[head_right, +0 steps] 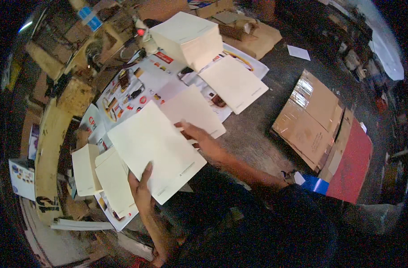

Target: The person collates and stacks paper sheets from multiple piles on a table, flips through a calendar, and then gathers and aligns the assembled stack of paper sheets by hand.

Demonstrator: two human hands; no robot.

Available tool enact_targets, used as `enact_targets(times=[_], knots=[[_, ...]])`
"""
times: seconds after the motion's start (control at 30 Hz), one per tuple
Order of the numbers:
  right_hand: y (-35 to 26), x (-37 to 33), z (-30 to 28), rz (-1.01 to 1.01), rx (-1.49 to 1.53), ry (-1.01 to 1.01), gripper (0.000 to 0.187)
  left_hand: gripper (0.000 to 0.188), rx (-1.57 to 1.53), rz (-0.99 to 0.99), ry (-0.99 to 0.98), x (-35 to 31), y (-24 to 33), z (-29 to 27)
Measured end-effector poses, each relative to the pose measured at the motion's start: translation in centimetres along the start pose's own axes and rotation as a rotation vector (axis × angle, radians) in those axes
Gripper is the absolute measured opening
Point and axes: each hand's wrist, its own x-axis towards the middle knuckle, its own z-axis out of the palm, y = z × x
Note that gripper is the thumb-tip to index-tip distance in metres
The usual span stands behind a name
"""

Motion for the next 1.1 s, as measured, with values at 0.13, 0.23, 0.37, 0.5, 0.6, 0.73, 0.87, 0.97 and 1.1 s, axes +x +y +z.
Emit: enact_targets(times=[0.13,0.23,0.37,0.5,0.6,0.73,0.87,0.97,1.1], knots=[[-3.4,-4.2,-3.6,-0.022,-0.112,0.328,0.040,0.062,-0.127,0.056,-0.173,3.6,-1.9,6.6],[-3.3,-8.2,-14.1,-0.247,-0.725,0.566,0.045,0.057,-0.257,-0.120,-0.403,7.3,-2.2,13.7],[-12.7,-13.4,-16.0,-0.487,-0.521,0.954,0.035,0.033,0.417,0.531,-0.443,13.4,-6.1,22.2],[-15.8,-19.1,-19.5,-0.698,-0.567,1.134,0.041,0.039,0.993,0.653,-0.441,10.6,-7.3,31.4],[-16.0,-19.4,-21.0,-0.728,-0.615,1.088,0.037,0.029,1.042,0.571,-0.277,12.5,-10.1,31.3],[-16.4,-18.6,-23.0,-0.667,-0.499,0.947,0.039,0.019,0.641,0.632,-0.367,14.9,-10.8,28.9],[-14.7,-14.0,-29.3,-0.365,-0.603,0.901,0.040,0.023,0.109,0.308,-0.452,11.7,-7.6,25.6],[-13.7,-8.5,-29.4,-0.202,-0.640,0.644,0.039,0.028,0.247,0.528,-0.512,9.1,-4.9,19.8],[-11.3,-3.9,-30.8,-0.193,-0.636,0.535,0.052,0.039,0.914,0.566,-0.342,6.4,-5.4,13.5]])
